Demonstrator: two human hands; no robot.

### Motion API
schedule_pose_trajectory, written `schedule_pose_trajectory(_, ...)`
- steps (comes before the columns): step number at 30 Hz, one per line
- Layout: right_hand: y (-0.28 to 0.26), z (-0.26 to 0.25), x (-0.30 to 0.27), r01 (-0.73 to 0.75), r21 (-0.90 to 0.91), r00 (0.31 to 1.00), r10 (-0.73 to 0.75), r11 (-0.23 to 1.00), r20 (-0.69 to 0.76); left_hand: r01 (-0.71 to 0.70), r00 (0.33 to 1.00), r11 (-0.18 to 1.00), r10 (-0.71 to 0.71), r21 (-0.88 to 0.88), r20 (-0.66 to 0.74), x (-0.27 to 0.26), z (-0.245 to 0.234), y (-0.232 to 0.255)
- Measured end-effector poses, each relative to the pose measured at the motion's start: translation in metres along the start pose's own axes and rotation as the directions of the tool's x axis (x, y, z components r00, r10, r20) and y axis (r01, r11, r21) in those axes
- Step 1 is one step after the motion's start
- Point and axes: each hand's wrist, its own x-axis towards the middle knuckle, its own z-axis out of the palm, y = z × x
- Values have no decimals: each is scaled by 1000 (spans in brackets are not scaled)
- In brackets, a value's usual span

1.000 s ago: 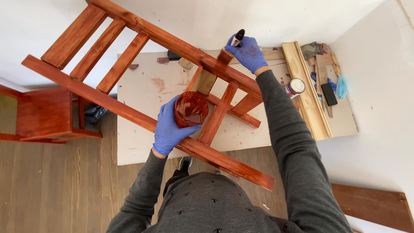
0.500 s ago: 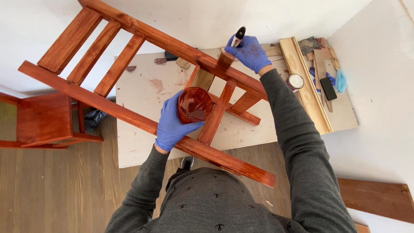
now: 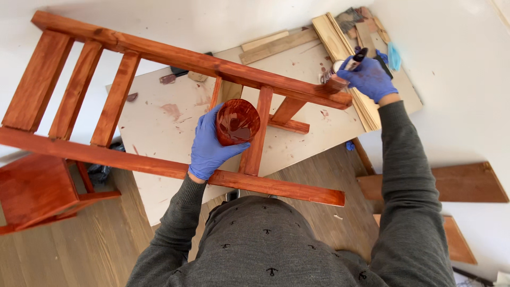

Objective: The person stains a wooden stool by dipping a brush into a cup of stain and applying it to the legs and rungs of the stool.

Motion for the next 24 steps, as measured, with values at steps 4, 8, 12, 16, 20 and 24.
schedule_pose_trajectory(4, 49, -18, -17, -89, -145, 984, 65, 985, -168, -41, 999, 996, 39, 75, 34, 5, 0, -3)
schedule_pose_trajectory(8, -11, 4, -36, -111, -261, 984, 69, 959, -165, -101, 994, 985, 95, 138, 52, 8, -2, -4)
schedule_pose_trajectory(12, -40, 61, -9, -74, -348, 995, 43, 935, -94, -69, 997, 990, 62, 125, 52, 7, -9, -6)
schedule_pose_trajectory(16, -98, 112, 26, 130, -251, 988, -148, 959, -53, -16, 1000, 992, 14, 123, 18, 1, -21, -9)
schedule_pose_trajectory(20, -148, 162, 71, 300, -142, 952, -305, 943, -19, -6, 1000, 996, 8, 90, -16, -5, -37, -15)
schedule_pose_trajectory(24, -195, 184, 77, 433, 171, 898, -440, 885, -1, 11, 1000, 996, -8, 92, -27, -8, -45, -24)
